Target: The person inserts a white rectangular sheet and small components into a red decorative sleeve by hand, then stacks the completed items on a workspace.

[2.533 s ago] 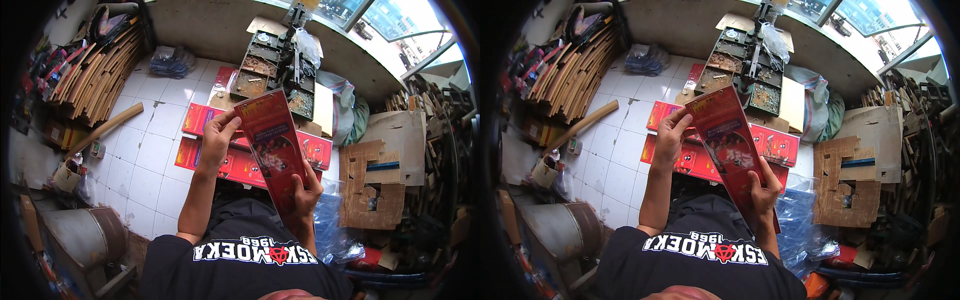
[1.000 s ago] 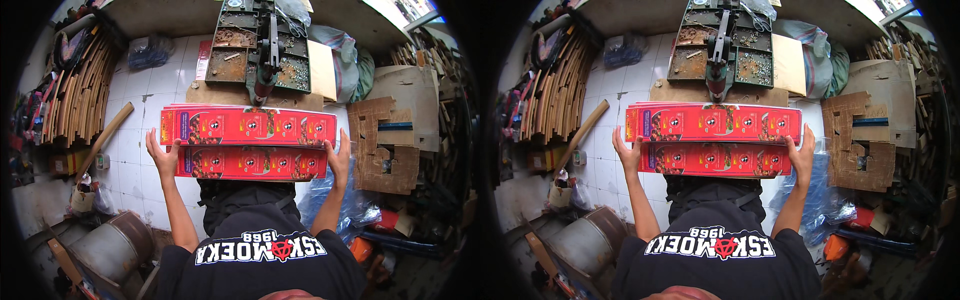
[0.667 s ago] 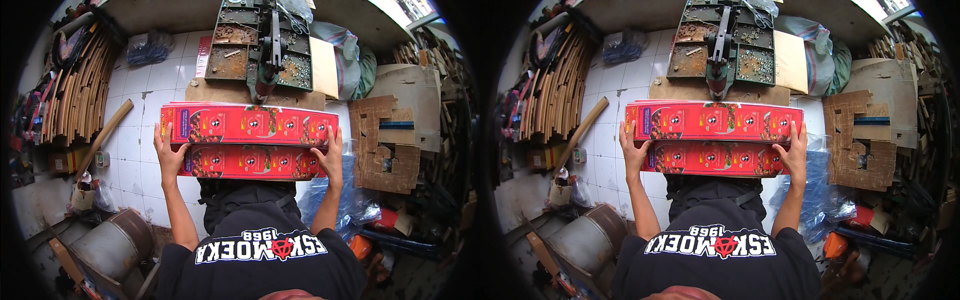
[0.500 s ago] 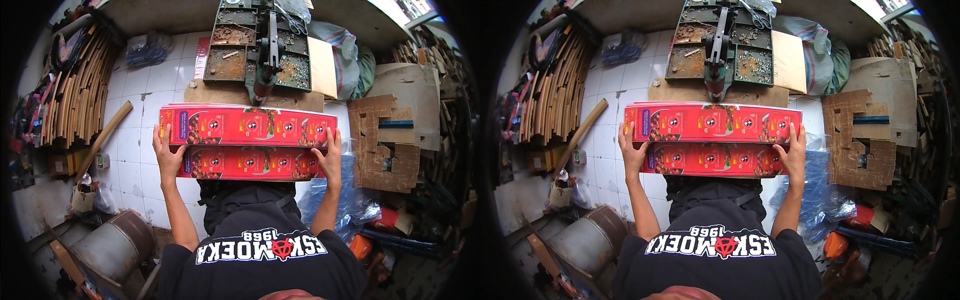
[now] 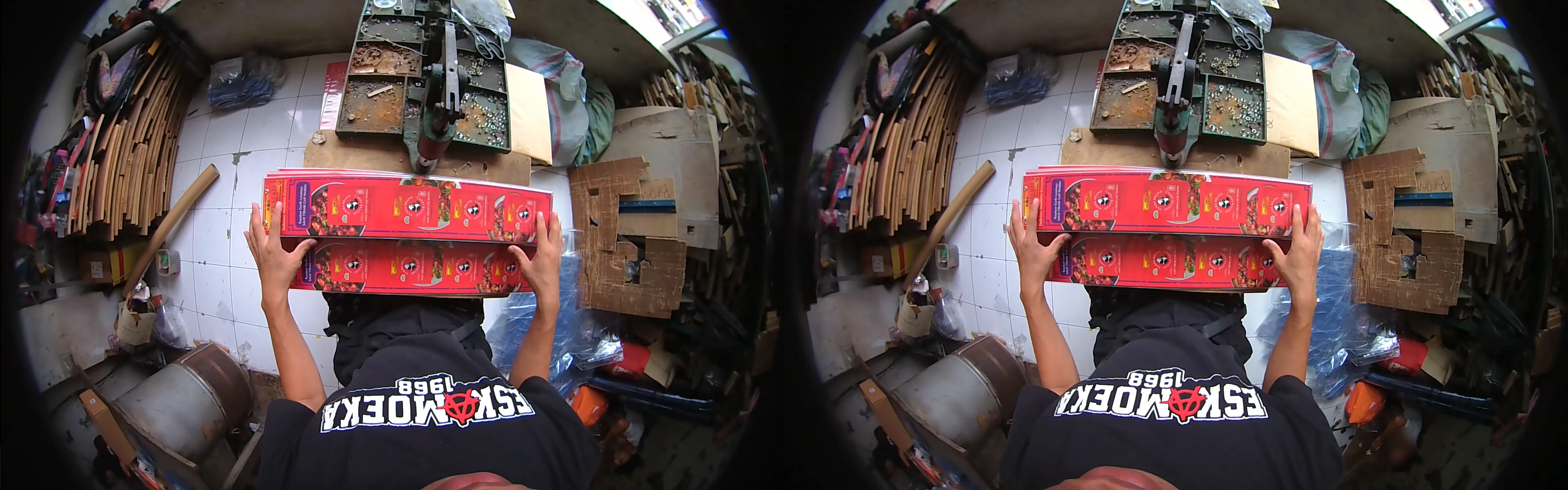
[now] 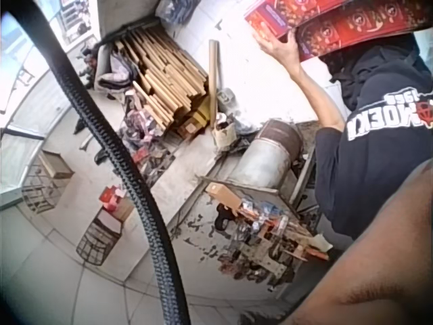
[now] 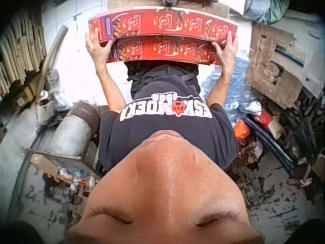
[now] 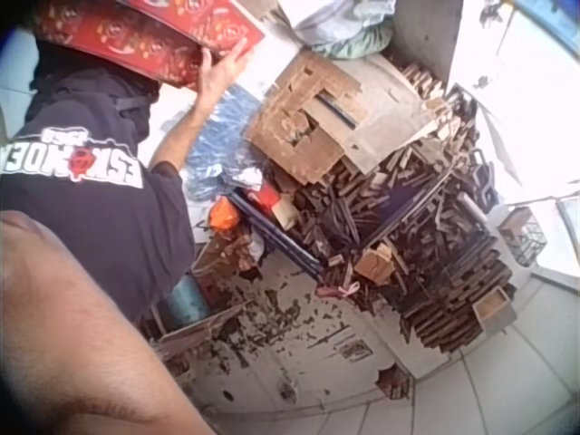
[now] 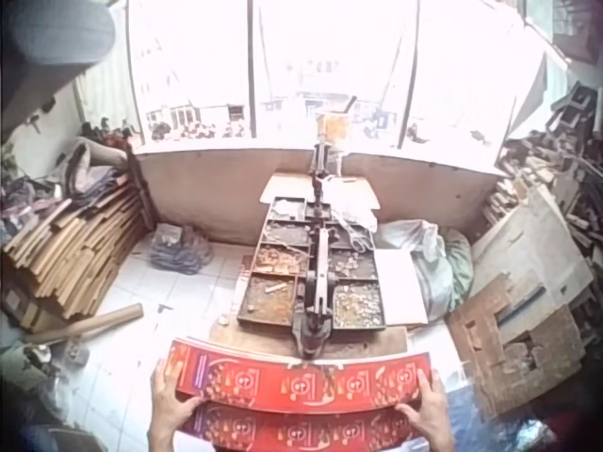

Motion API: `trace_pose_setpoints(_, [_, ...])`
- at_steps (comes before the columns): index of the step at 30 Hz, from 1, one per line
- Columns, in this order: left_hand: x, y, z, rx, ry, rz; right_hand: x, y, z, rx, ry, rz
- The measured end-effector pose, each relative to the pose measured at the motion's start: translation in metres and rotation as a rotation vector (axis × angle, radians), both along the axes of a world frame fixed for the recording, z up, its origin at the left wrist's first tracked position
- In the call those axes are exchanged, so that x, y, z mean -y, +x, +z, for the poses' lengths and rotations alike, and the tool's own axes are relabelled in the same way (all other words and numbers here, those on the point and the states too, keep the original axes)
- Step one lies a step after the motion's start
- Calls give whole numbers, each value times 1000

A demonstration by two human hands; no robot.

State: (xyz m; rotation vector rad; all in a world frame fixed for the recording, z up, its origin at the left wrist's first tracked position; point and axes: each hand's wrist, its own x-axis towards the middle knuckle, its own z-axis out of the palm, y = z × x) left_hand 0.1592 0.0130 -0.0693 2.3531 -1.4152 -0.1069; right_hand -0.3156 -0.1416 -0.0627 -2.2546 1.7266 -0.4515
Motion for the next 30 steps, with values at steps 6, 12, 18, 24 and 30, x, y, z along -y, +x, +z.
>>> trace_pose_setpoints(6, [27,-23,36,150,74,-308,6,27,13,-167,-45,261])
trace_pose_setpoints(12, [72,-23,59,252,318,-738,49,65,17,-281,-56,652])
trace_pose_setpoints(18, [105,-15,53,301,311,-946,68,70,13,-289,-95,762])
trace_pose_setpoints(24, [107,-9,37,302,205,-953,72,72,5,-243,-163,781])
trace_pose_setpoints(30, [113,-3,29,267,186,-967,74,74,10,-274,-124,773])
